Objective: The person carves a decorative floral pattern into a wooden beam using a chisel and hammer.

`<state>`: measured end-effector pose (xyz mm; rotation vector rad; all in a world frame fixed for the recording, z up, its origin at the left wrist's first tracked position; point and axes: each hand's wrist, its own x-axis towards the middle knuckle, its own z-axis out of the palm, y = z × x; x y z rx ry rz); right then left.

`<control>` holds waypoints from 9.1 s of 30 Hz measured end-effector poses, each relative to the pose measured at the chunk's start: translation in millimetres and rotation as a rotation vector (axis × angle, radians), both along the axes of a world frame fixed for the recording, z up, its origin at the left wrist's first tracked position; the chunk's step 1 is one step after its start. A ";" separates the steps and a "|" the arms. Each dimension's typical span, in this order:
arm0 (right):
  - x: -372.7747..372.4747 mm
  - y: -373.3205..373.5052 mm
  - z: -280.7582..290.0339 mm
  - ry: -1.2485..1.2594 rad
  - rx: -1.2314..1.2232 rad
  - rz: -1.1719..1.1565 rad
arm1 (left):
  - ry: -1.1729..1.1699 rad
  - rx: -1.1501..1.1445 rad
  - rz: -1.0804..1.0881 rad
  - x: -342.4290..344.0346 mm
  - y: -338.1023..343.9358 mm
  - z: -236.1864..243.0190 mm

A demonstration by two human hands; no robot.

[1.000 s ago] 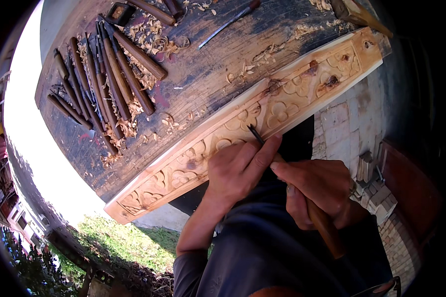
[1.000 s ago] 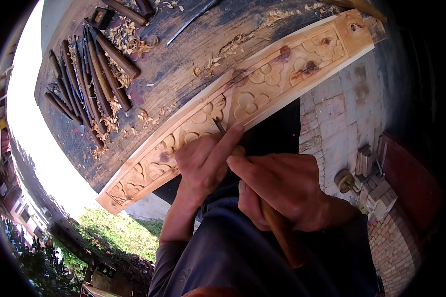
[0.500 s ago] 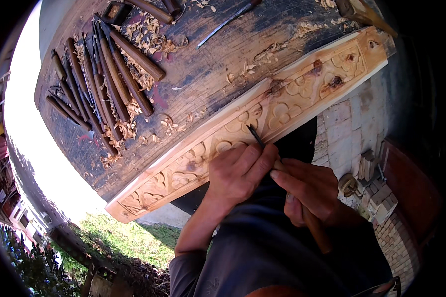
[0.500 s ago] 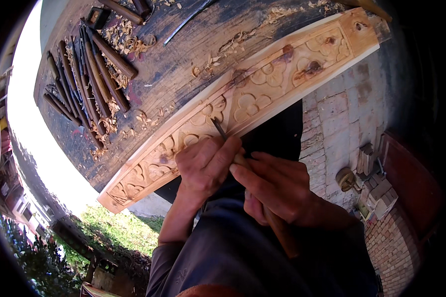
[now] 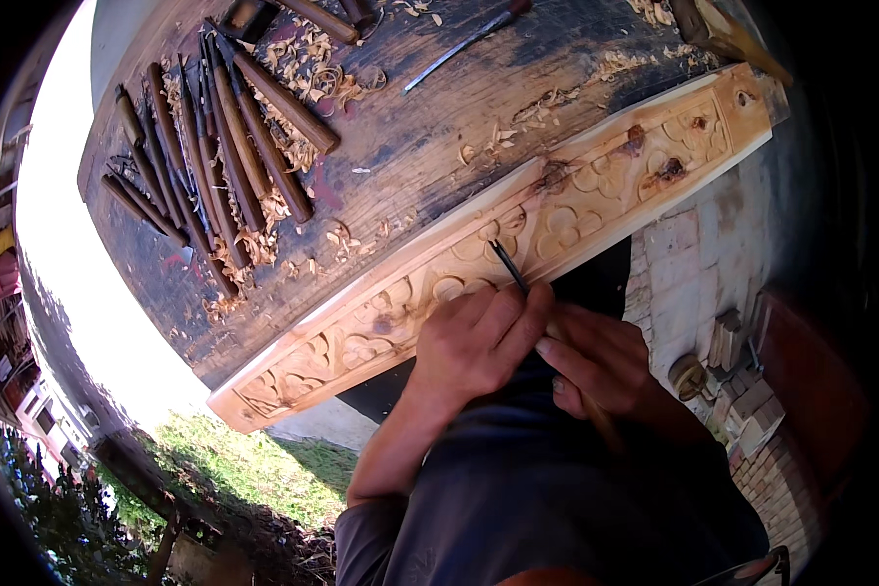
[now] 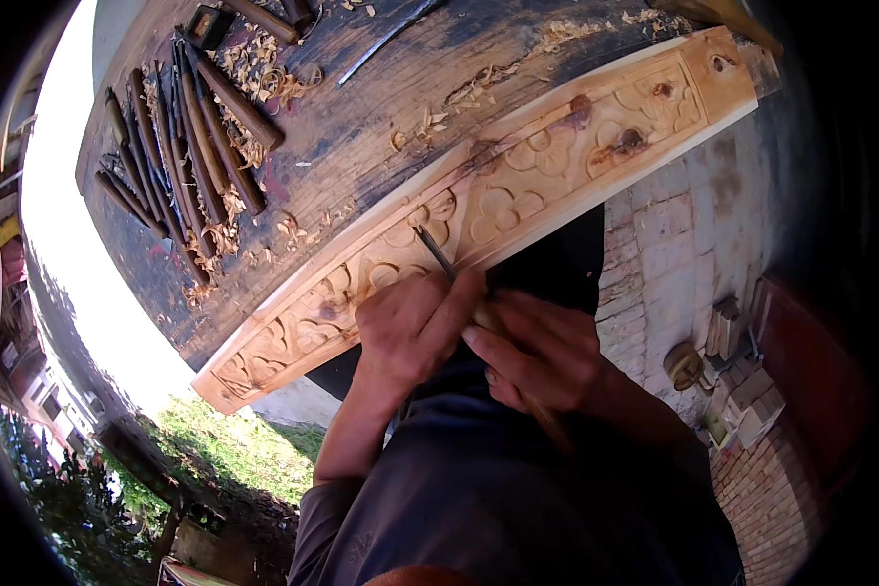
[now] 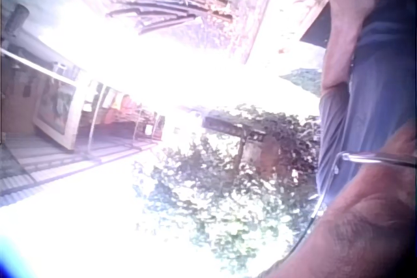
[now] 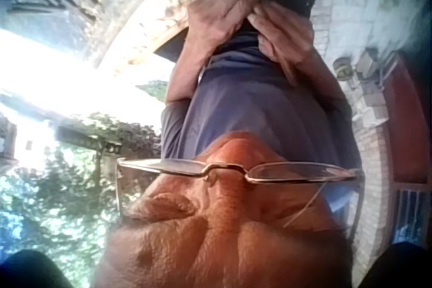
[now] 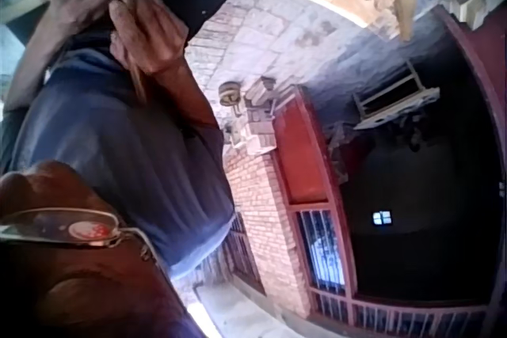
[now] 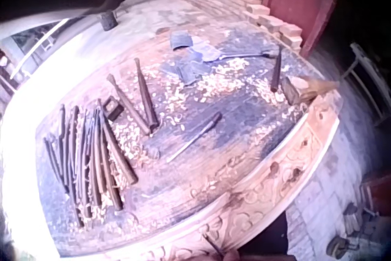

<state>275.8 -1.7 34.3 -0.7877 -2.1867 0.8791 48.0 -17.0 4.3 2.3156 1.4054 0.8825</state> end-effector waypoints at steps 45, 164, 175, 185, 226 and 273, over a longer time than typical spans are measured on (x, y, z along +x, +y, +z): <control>14.3 65.9 36.8 -0.015 -0.256 0.251 | -0.099 -0.108 0.040 9.4 10.7 3.0; 21.9 41.2 18.6 0.269 -0.224 0.108 | 0.415 -0.211 0.456 -147.3 -70.0 23.3; -14.5 46.2 15.2 0.307 -1.110 0.242 | 0.086 0.068 0.466 -40.8 -98.8 53.4; 8.4 117.6 40.3 0.321 -0.955 0.290 | 0.063 0.043 0.539 -29.5 -115.9 49.8; 54.1 184.4 -20.2 0.191 -0.399 0.037 | 0.006 0.258 0.642 26.4 -26.0 10.5; -25.9 173.1 52.5 -0.238 -0.474 0.683 | -0.257 0.127 0.518 53.7 -27.0 -13.8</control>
